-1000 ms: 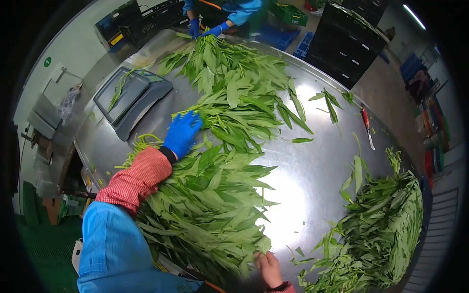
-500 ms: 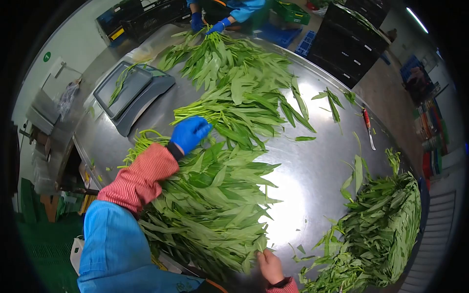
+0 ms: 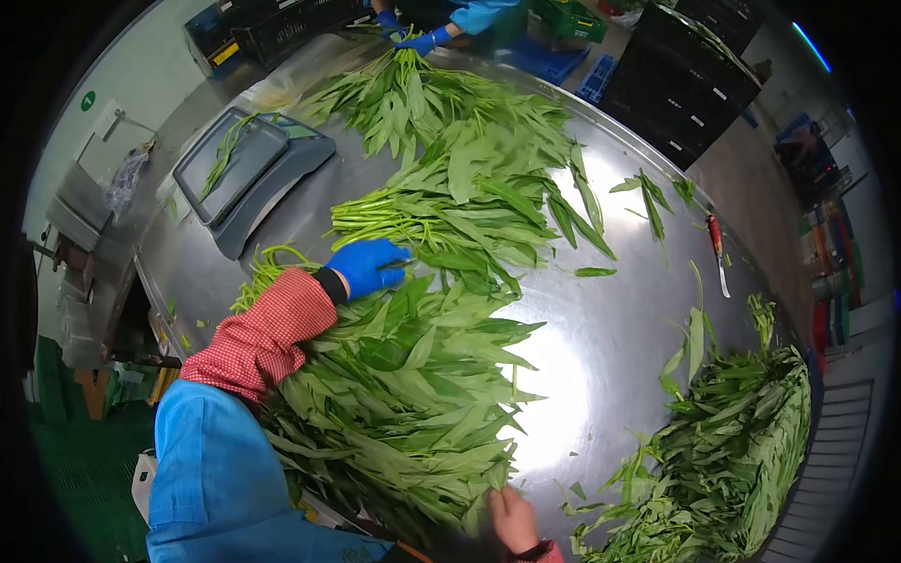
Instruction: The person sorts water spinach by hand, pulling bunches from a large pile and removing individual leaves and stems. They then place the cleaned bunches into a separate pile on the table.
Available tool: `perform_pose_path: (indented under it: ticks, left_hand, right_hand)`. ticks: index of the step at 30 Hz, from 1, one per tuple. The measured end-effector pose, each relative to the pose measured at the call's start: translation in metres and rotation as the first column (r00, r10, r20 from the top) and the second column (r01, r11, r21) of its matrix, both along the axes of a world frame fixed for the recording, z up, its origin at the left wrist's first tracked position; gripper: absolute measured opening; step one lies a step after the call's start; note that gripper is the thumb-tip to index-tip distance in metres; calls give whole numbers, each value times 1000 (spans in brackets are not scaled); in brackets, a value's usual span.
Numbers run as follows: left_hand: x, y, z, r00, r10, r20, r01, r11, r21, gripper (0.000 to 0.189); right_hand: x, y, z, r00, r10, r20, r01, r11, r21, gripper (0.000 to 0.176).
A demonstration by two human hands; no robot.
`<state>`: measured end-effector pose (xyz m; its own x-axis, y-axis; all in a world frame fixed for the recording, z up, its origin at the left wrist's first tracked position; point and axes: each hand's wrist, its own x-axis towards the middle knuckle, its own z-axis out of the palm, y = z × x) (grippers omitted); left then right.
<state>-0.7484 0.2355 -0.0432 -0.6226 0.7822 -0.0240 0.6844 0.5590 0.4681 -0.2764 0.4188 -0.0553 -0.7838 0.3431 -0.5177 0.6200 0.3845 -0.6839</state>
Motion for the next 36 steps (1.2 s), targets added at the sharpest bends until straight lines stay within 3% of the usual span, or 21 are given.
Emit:
perform_pose_path:
  ticks: [1, 4, 5, 7, 8, 9, 10, 12, 13, 18, 22, 24, 26, 29, 33, 36]
  left_hand:
    - [-5, 1, 3, 997, 69, -27, -66, 994, 88, 26]
    - [-15, 5, 35, 940, 340, -14, -336, 935, 113, 24]
    - [-26, 2, 24, 927, 311, -208, -275, 943, 185, 22]
    - [-40, -3, 10, 900, 314, -303, -286, 949, 134, 18]
    - [-45, -5, 5, 884, 311, -350, -291, 951, 109, 17]
    - [-49, -7, 0, 929, 339, -150, -311, 933, 181, 19]
    - [-50, -6, 0, 920, 377, -111, -344, 908, 238, 20]
    - [-51, -5, 3, 895, 445, -25, -411, 847, 337, 22]
    - [-53, -8, 1, 903, 418, -103, -363, 868, 338, 24]
    - [-54, -12, 12, 867, 303, -396, -185, 933, 309, 35]
    - [-56, -18, 19, 901, 242, -359, -129, 942, 311, 40]
    - [-61, -24, 17, 900, 252, -355, -106, 918, 383, 40]
    - [-70, -33, 15, 906, 261, -333, -82, 880, 469, 35]
    - [-75, -41, 13, 909, 273, -315, -101, 877, 470, 33]
    - [-80, -30, 6, 944, 196, -266, -86, 923, 376, 41]
    - [-79, -1, 4, 945, 164, -284, -64, 941, 331, 46]
  right_hand:
    - [0, 1, 0, 1000, -14, 21, 14, 1000, -20, 20]
    - [3, 2, -7, 1000, -5, 5, 5, 1000, -20, 20]
    - [3, 4, -9, 1000, 10, 16, -10, 1000, -22, 20]
    - [5, 6, -11, 998, 40, 42, -39, 999, -25, 21]
    - [-6, 6, 8, 976, 201, 87, -210, 971, 116, 21]
    - [-15, 8, 32, 925, 347, 153, -376, 893, 246, 22]
    - [-30, 10, 56, 849, 472, 238, -528, 771, 355, 23]
    - [-52, 17, 85, 841, 452, 297, -540, 729, 420, 25]
    - [-64, 22, 93, 837, 440, 326, -547, 706, 451, 26]
    - [-171, 38, 114, 945, 270, -183, -193, 916, 351, 21]
    - [-293, 36, 83, 798, 314, -514, -137, 925, 354, 19]
    - [-352, 30, 66, 768, 322, -554, -111, 918, 380, 22]
    - [-398, 15, 58, 831, 278, -481, -77, 915, 397, 28]
    - [-444, 0, 26, 895, 328, -301, -91, 797, 598, 31]
    - [-440, -1, 3, 803, 371, -467, -61, 830, 554, 23]
    - [-398, 6, 28, 729, 369, -576, -13, 850, 527, 17]
